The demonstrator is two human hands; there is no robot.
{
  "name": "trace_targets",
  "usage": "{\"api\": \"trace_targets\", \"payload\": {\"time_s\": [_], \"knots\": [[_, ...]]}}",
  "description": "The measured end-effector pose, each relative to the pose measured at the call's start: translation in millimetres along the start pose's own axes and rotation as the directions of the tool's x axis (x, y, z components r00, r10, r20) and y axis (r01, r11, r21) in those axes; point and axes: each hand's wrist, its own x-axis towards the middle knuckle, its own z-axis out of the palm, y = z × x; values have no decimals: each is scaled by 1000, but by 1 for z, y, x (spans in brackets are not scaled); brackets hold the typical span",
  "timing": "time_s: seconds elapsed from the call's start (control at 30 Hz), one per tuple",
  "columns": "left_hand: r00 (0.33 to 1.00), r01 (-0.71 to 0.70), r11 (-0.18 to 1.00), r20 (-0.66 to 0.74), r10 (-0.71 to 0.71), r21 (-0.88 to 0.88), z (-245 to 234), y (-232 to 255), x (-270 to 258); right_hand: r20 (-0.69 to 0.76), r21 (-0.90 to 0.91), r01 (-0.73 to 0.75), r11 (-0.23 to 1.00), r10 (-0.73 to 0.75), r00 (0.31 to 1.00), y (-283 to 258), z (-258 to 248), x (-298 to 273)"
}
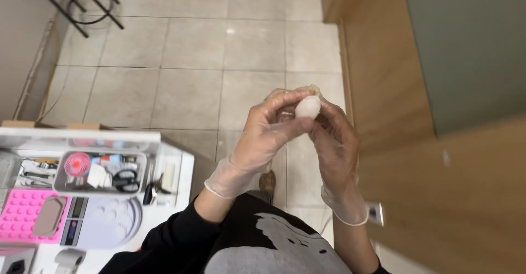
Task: Making candles by demolding a wax piece from a silicone mold, placing it on a display shelf, and then stirring melted wax in a pot.
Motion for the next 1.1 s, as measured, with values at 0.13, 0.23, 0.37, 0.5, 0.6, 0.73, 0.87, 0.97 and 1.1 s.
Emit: {"api": "trace_targets", "payload": {"time_s": [0.13,0.23,0.37,0.5,0.6,0.73,0.87,0.97,1.1], "knots": [[983,-166,952,-34,181,257,-38,14,73,113,-8,17,1000,-16,993,17,18,94],[973,-202,925,-40,227,321,-64,18,129,153,-50,230,972,-220,963,45,20,165],[964,-202,875,-69,257,441,-104,9,216,231,-268,500,823,-449,863,77,16,269],[953,-234,825,-46,299,515,-143,-7,322,322,-332,599,729,-509,798,120,-1,389],[933,-289,758,-6,360,585,-172,-16,412,433,-273,627,729,-490,757,128,-12,492],[904,-302,685,-30,427,664,-210,-9,525,481,-238,588,773,-432,763,137,-5,620],[908,-54,775,-291,300,629,-261,-17,595,464,-235,313,920,-177,868,188,3,719],[840,82,919,-522,145,387,-334,-58,644,525,-240,242,940,-84,847,221,10,804],[667,197,972,-745,-34,131,-450,-96,716,576,-304,111,946,90,813,268,36,923]]}}
